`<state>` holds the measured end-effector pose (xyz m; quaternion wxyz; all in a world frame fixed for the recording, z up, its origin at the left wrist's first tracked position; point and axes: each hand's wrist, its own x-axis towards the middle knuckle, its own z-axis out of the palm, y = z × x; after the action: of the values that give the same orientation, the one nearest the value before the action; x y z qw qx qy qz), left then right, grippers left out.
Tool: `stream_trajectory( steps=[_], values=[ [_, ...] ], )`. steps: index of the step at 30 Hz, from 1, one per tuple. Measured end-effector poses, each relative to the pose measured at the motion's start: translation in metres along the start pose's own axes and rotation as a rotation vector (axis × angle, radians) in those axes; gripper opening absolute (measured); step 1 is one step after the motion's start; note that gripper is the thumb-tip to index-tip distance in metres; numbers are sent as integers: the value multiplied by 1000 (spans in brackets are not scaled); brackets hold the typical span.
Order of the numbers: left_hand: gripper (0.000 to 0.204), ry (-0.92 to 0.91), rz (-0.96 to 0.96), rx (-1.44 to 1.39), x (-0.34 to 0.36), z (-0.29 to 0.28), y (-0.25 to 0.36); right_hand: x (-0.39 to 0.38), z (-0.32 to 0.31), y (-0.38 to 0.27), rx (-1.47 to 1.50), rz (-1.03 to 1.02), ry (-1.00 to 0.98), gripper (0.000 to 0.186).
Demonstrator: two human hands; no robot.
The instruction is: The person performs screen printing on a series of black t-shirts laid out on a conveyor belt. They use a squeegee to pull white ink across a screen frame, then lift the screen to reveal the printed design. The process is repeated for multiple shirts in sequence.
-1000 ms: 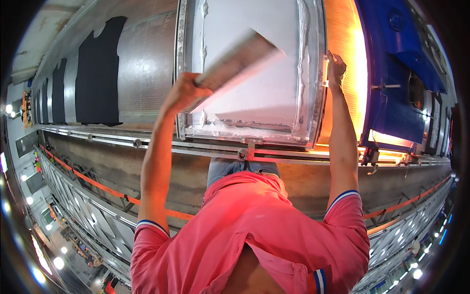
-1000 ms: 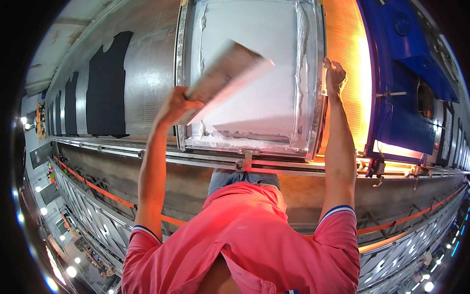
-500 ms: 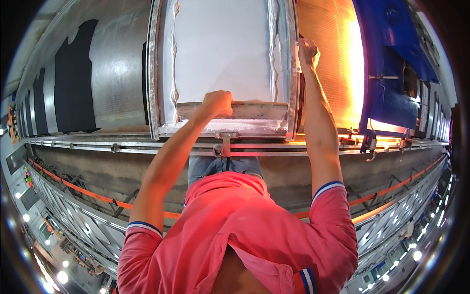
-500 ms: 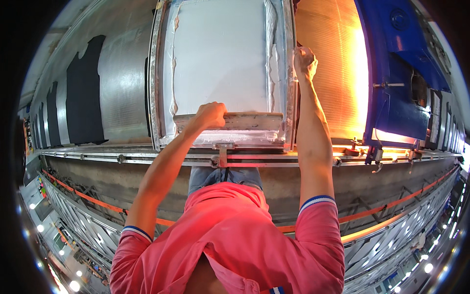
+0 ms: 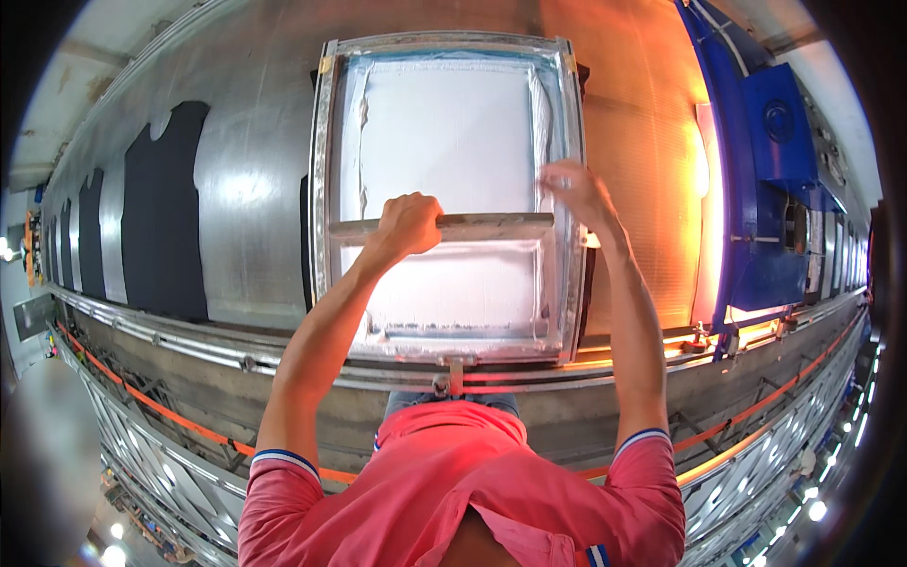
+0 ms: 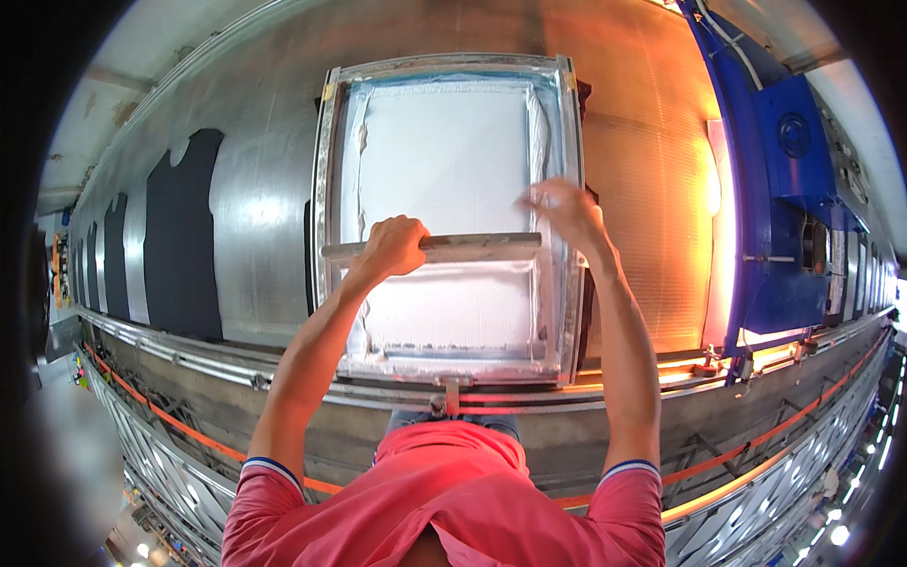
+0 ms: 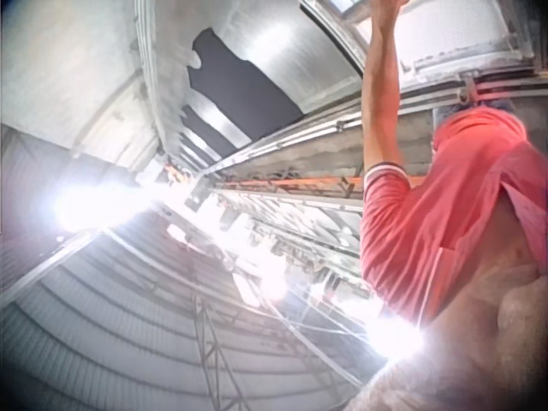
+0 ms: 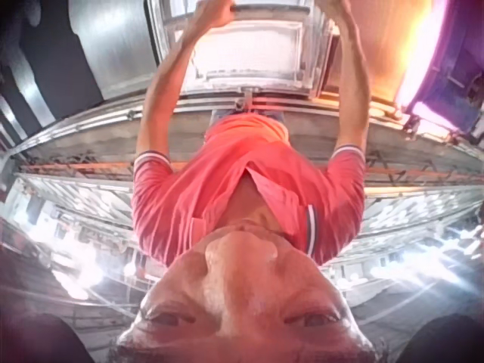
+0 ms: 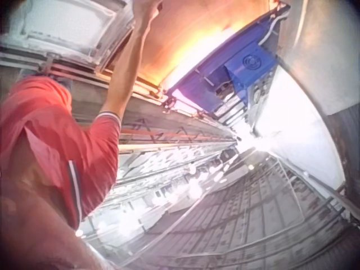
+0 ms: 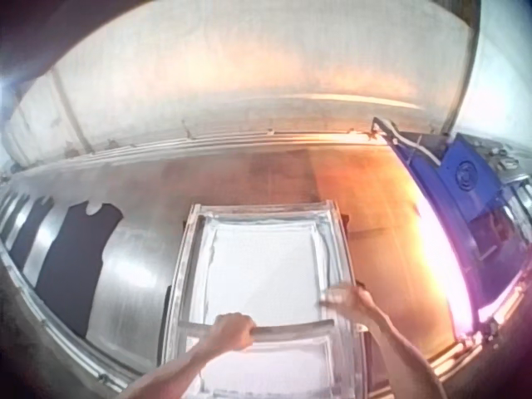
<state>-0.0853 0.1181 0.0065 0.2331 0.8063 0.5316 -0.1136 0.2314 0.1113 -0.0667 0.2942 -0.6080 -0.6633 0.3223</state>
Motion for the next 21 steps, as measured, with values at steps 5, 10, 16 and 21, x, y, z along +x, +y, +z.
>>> stream_trajectory(
  steps=[5,10,16,21],
  values=[
    [24,122,67,101,-37,-36,-72,-18,79,-146,-588,-80,-270,24],
    [26,227,-47,271,41,-135,-225,138,116,-168,-626,-133,-120,33],
    [29,492,95,338,152,-179,-309,263,131,-179,-628,-19,77,35],
    [26,406,40,194,135,-125,-248,200,105,-136,-664,-162,83,17]
  ],
)
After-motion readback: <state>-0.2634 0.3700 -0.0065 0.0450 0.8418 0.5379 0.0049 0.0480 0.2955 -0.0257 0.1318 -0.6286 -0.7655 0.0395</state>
